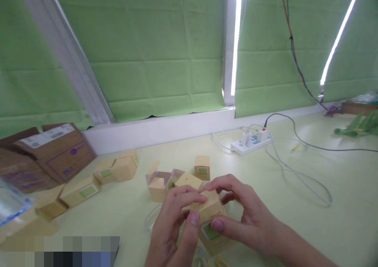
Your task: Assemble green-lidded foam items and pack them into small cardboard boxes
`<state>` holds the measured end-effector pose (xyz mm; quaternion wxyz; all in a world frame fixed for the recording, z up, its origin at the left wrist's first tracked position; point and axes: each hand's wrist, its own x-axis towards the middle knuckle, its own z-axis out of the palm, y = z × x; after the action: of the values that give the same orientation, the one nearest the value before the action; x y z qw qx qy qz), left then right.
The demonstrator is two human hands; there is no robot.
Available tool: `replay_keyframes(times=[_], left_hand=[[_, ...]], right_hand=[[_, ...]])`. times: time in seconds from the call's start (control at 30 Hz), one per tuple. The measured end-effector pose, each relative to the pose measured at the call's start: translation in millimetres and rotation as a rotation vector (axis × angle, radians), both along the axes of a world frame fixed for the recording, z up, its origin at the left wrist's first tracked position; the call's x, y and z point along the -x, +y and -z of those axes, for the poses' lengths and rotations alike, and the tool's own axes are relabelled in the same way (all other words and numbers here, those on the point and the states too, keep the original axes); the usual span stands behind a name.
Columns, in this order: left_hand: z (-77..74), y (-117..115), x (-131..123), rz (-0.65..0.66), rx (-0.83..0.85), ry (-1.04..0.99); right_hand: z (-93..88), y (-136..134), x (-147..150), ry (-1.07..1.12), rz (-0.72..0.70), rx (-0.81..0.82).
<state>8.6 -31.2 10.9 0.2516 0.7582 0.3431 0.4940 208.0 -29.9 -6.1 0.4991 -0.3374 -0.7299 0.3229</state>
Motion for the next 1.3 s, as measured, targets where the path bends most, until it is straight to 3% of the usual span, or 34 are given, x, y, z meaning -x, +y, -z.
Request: replay_keyframes(times=[0.23, 0.43, 0.57, 0.73, 0.83, 0.93, 1.07, 1.17, 1.3], left_hand=[[6.0, 0, -7, -0.088, -0.238, 0.075], [16.7, -2, -15, -0.105, -0.259, 0.045], [21.8, 0, -15, -0.06, -0.299, 0.072], [19.0, 1, -11, -0.053, -0.289, 0.115], [16.2, 1, -9, -0.051, -0.288, 0.19], [16.6, 3, -8, -0.156, -0.259, 0.22], [19.5, 5, -6, -0.26, -0.19, 0.216], [20.5, 7, -5, -0.283, -0.189, 0.188], [20.3, 8, -5, -0.279, -0.215, 0.219]], right_hand=[[-3.1, 0, 0, 0.009, -0.004, 0.01], [0.1, 1, -1, 0.046, 0.011, -0.044], [1.1, 1, 0, 0.074, 0.029, -0.178], [2.8, 1, 1, 0.059, 0.038, -0.26], [1.9, 3, 3, 0.018, 0.052, -0.229], [0.1, 9, 0, 0.036, 0.139, -0.108], [3.9, 28, -20, 0.104, 0.376, 0.031], [14.5, 46, -40, 0.016, 0.553, -0.017], [32.3, 64, -56, -0.059, 0.629, -0.029]])
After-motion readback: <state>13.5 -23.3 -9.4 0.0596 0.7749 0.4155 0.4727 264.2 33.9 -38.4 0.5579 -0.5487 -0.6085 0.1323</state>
